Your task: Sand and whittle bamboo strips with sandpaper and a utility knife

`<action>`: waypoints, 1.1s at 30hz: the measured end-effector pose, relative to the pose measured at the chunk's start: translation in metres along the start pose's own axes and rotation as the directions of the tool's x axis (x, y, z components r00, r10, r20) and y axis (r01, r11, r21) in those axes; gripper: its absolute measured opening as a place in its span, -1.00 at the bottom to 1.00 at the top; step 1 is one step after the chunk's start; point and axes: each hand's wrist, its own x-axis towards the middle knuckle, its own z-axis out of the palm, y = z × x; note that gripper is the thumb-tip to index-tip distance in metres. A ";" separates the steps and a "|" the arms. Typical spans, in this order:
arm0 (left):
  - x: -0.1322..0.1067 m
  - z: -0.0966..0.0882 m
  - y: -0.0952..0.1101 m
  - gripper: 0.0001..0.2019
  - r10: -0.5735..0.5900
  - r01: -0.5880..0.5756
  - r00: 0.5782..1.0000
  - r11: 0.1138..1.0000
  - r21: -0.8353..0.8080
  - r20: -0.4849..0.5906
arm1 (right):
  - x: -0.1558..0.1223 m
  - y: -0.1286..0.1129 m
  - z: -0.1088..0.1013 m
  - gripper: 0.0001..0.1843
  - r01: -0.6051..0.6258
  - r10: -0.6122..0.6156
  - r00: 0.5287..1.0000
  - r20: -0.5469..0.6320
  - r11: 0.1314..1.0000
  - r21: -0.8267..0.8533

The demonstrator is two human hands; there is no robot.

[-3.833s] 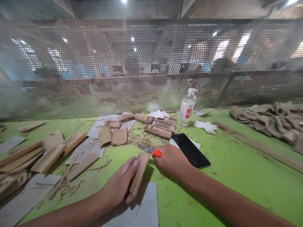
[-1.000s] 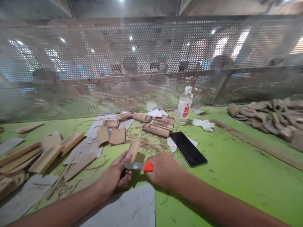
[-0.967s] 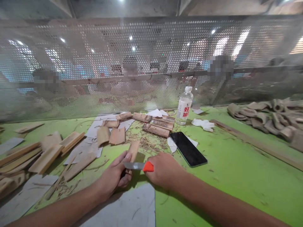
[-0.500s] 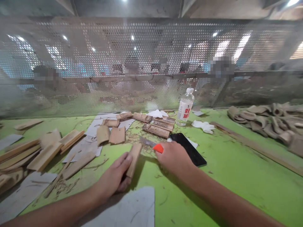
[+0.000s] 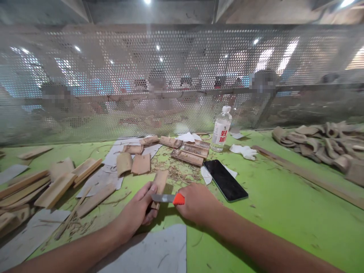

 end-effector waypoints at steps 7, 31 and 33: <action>-0.008 0.002 -0.001 -0.43 -0.054 0.055 0.998 0.996 0.074 -0.013 | 0.010 0.022 -0.009 -0.73 -0.157 0.156 0.983 -0.092 0.988 0.000; -0.011 -0.002 0.005 -0.50 0.091 -0.104 0.983 0.992 0.077 0.157 | 0.003 0.014 0.005 -0.80 -0.016 0.013 0.999 -0.051 0.999 -0.049; -0.014 -0.002 0.004 -0.51 0.100 -0.114 0.983 0.990 0.088 0.154 | 0.005 0.015 0.006 -0.82 -0.035 0.032 0.998 -0.062 0.998 -0.049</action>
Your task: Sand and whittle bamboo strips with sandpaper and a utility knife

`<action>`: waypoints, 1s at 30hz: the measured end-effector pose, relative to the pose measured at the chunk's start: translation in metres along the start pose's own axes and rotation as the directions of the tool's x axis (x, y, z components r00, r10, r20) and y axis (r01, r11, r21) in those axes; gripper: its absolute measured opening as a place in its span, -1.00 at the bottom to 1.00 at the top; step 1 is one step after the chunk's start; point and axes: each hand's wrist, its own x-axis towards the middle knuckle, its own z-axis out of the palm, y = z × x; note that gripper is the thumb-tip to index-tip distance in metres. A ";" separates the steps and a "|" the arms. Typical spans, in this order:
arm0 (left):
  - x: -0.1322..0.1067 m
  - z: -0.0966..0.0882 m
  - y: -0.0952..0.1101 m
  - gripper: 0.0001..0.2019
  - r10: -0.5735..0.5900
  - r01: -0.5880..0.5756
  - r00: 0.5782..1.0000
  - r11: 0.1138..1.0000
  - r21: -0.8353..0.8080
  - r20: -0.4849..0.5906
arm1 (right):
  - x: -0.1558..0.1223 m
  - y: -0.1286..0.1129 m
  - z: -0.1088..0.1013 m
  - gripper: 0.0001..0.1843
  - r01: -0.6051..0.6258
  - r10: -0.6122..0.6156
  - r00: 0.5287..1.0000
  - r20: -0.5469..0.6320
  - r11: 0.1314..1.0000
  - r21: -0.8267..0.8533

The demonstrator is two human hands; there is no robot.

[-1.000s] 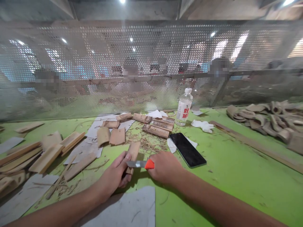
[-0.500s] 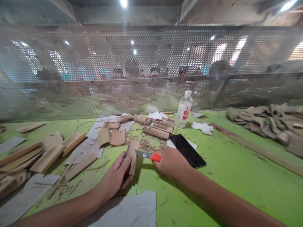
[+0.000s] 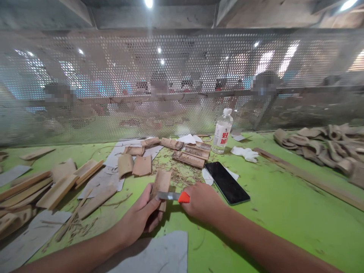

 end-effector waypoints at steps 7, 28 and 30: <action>-0.013 0.009 0.005 -0.35 -0.109 0.110 0.990 0.994 -0.010 0.086 | 0.009 0.029 -0.018 -0.73 -0.190 0.192 0.974 -0.122 0.981 0.024; -0.004 0.007 0.003 -0.51 -0.020 0.021 0.998 0.999 -0.033 0.055 | 0.011 0.021 0.002 -0.74 -0.031 0.038 0.997 -0.074 0.995 0.094; -0.003 0.008 0.003 -0.48 -0.032 0.032 0.999 0.997 -0.066 0.012 | 0.012 0.025 0.000 -0.73 -0.042 0.049 0.995 -0.082 0.995 0.090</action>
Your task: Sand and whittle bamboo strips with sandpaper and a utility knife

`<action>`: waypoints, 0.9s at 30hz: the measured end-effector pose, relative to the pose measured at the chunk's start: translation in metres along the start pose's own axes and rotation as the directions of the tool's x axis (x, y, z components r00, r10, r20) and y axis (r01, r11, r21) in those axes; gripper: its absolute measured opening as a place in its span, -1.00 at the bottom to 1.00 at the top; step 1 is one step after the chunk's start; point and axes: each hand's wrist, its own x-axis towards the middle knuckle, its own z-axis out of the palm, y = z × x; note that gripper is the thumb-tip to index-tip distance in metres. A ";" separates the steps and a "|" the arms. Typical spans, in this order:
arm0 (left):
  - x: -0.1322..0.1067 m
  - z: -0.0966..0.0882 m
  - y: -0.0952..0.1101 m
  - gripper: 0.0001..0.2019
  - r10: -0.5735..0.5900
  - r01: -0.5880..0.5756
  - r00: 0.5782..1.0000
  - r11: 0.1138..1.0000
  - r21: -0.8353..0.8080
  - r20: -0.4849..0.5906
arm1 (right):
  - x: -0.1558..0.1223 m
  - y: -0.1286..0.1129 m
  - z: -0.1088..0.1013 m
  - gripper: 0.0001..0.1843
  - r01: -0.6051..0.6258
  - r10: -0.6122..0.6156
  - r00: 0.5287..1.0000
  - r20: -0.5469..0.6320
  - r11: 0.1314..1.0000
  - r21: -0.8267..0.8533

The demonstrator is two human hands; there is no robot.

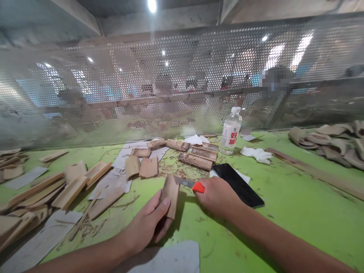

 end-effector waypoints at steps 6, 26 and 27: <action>0.007 -0.004 -0.008 -0.56 0.053 -0.053 0.998 0.998 0.025 -0.018 | -0.010 -0.012 0.005 -0.82 0.123 -0.124 0.989 0.084 0.992 0.018; -0.001 -0.005 0.002 -0.46 -0.025 0.025 0.999 1.000 -0.003 -0.023 | 0.002 0.000 -0.016 -0.74 -0.137 0.132 0.984 -0.121 0.990 -0.031; 0.001 -0.006 0.002 -0.46 -0.018 0.017 0.999 0.999 -0.032 -0.044 | 0.000 0.000 -0.016 -0.75 -0.119 0.115 0.984 -0.133 0.993 -0.023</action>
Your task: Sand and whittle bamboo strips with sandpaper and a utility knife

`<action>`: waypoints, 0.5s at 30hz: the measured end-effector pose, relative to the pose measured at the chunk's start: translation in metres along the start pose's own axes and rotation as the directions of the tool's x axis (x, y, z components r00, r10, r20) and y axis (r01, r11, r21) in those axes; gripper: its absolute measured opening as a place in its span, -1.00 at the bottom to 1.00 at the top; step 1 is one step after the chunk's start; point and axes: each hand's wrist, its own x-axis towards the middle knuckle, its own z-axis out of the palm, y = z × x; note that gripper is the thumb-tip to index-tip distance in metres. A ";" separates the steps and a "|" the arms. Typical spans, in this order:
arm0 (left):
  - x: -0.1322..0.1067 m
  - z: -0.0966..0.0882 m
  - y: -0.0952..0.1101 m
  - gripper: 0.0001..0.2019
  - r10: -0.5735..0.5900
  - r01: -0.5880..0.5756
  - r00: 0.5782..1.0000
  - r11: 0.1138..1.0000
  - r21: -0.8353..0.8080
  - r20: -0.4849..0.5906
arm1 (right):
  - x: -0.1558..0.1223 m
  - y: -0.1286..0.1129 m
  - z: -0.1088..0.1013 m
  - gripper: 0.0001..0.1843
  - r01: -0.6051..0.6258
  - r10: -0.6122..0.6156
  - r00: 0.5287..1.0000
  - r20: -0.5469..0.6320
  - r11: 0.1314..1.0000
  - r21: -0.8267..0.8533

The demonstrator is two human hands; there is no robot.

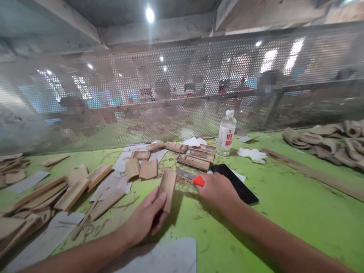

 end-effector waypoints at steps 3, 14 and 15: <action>0.008 -0.004 0.000 -0.44 -0.042 0.040 0.999 0.996 -0.084 -0.025 | -0.005 -0.003 0.003 -0.75 0.080 -0.080 0.997 0.015 0.996 0.037; 0.009 0.000 0.005 -0.41 -0.140 0.161 0.984 0.963 -0.216 0.110 | -0.029 -0.035 0.016 -0.87 0.279 -0.296 0.942 0.160 0.953 0.117; 0.009 0.000 0.004 -0.42 -0.133 0.155 0.984 0.965 -0.212 0.117 | -0.031 -0.037 0.016 -0.87 0.286 -0.303 0.939 0.164 0.951 0.118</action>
